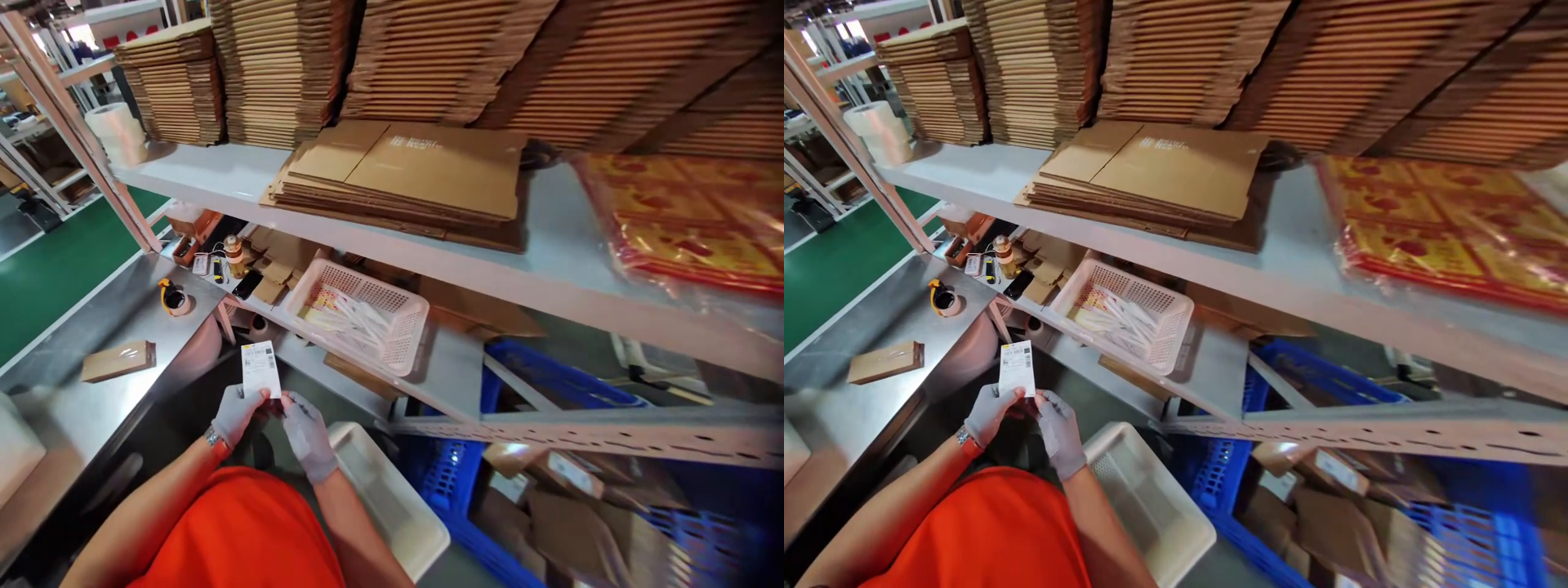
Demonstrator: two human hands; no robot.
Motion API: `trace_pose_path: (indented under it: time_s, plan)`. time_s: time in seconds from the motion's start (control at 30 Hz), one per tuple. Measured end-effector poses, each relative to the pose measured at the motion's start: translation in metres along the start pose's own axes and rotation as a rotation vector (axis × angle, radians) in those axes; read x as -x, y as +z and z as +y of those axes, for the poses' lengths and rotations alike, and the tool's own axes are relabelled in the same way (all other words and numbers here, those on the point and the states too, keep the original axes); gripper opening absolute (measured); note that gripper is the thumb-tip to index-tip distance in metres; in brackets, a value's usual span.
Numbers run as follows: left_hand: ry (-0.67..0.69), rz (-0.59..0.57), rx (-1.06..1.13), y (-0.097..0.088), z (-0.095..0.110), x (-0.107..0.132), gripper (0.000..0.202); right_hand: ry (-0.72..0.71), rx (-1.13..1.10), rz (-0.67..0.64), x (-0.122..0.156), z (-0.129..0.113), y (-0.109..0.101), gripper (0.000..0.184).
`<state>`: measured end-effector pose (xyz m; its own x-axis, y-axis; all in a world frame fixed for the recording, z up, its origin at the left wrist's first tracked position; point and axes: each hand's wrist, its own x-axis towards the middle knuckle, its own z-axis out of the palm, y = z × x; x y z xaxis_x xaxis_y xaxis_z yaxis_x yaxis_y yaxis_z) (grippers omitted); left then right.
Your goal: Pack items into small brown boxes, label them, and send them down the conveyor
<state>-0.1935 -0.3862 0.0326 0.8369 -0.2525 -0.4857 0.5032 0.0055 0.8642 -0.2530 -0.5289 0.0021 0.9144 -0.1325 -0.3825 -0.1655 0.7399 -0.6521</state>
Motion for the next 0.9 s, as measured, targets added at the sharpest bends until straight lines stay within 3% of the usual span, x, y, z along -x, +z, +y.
trace_pose_path:
  time_s: [0.27,0.4,0.47,0.53,0.57,0.63,0.7,0.73,0.83,0.9]
  plan:
    - [-0.011,0.027,-0.036,0.005,-0.002,-0.001,0.08,-0.042,0.041,0.017,-0.008,0.005,-0.01,0.044]
    - [-0.005,0.043,-0.206,0.001,-0.008,-0.008,0.073,-0.099,0.084,0.024,-0.019,0.019,-0.018,0.047]
    - [0.111,0.208,-0.411,-0.003,-0.011,-0.009,0.074,-0.142,0.134,0.079,-0.024,0.026,-0.022,0.047]
    - [0.331,0.329,-0.634,-0.009,-0.012,-0.008,0.07,-0.184,0.225,0.121,-0.027,0.029,-0.025,0.044]
    - [0.433,0.293,-0.717,-0.011,-0.012,-0.007,0.061,-0.2,0.275,0.111,-0.027,0.029,-0.026,0.041]
    - [0.535,0.063,-0.79,-0.016,-0.011,-0.006,0.037,-0.227,0.35,0.044,-0.027,0.027,-0.028,0.035]
    - [0.514,-0.115,-0.78,-0.019,-0.011,-0.005,0.033,-0.238,0.397,-0.045,-0.025,0.023,-0.028,0.031]
    - [0.481,-0.139,-0.765,-0.02,-0.011,-0.004,0.033,-0.231,0.403,-0.08,-0.024,0.022,-0.029,0.028]
    - [0.316,-0.058,-0.653,-0.021,-0.014,-0.004,0.03,-0.163,0.351,-0.172,-0.021,0.018,-0.032,0.025]
    - [0.146,0.011,-0.406,-0.023,-0.016,-0.004,0.035,-0.104,0.277,-0.223,-0.022,0.014,-0.037,0.029]
